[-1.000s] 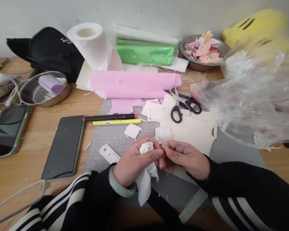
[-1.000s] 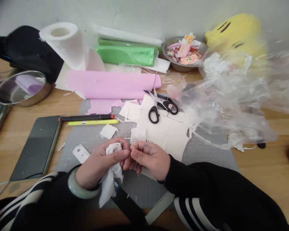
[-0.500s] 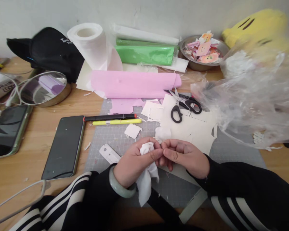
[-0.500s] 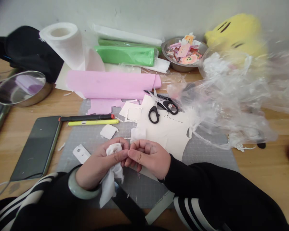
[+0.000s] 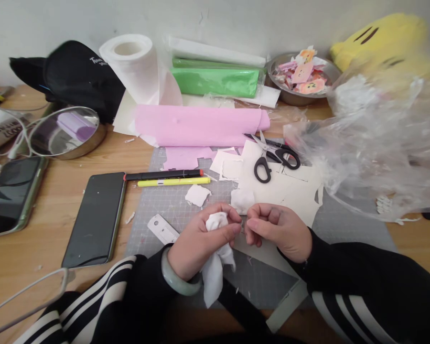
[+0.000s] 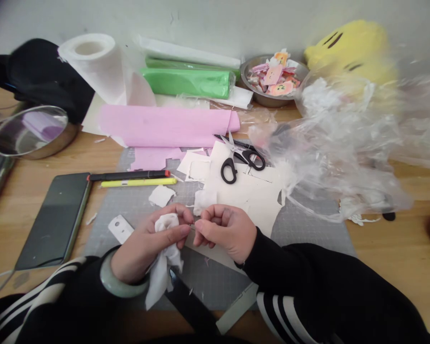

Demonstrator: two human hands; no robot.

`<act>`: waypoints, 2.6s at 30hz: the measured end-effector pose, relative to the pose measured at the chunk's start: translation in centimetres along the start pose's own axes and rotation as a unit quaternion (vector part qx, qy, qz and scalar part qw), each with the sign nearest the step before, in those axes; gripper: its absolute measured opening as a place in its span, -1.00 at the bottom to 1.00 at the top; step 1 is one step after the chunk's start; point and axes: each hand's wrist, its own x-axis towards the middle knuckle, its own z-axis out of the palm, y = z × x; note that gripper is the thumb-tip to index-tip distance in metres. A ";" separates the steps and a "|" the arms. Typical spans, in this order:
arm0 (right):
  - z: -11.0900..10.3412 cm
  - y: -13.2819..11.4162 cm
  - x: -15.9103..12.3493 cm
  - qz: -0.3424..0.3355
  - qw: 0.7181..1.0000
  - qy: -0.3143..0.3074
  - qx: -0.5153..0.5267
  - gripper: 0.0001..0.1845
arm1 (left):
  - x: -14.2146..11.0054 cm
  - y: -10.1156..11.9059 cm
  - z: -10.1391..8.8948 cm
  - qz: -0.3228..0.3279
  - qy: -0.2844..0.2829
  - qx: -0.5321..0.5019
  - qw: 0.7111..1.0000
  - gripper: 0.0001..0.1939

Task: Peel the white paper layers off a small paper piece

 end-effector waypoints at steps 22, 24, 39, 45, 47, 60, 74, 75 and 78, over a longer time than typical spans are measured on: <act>-0.2 0.3 0.0 -0.001 1.000 -0.024 -0.008 -0.85 | -0.2 0.0 0.0 0.041 0.029 0.021 0.999 -0.85; -0.1 0.2 0.1 0.000 1.000 -0.018 -0.002 -0.84 | -0.1 0.1 0.0 0.040 0.030 0.021 0.999 -0.85; 0.1 0.5 -0.1 -0.029 0.999 0.019 -0.030 -0.75 | -0.2 0.1 0.0 0.031 0.035 0.019 0.999 -0.88; -0.2 0.5 0.0 -0.049 0.996 0.021 -0.074 -0.82 | -0.3 0.0 -0.1 0.020 0.048 0.059 0.997 -0.80; -0.2 0.6 0.0 -0.051 0.995 0.020 -0.079 -0.84 | -0.3 0.0 -0.1 0.019 0.040 0.067 0.997 -0.80; 0.2 0.6 -0.4 -0.069 0.993 0.003 -0.100 -0.88 | -0.2 -0.1 0.0 0.040 0.022 0.012 0.999 -0.71; 0.1 1.0 -0.2 -0.148 0.970 0.000 -0.193 -0.84 | -0.7 -0.6 0.0 0.052 0.002 0.061 0.997 -0.59; 0.1 1.0 -0.2 -0.137 0.975 0.001 -0.174 -0.81 | -0.7 -0.5 0.0 0.051 0.004 0.052 0.997 -0.60; 0.0 0.9 -0.2 -0.119 0.985 0.019 -0.125 -0.74 | -0.6 -0.3 0.2 0.052 0.015 0.025 0.998 -0.61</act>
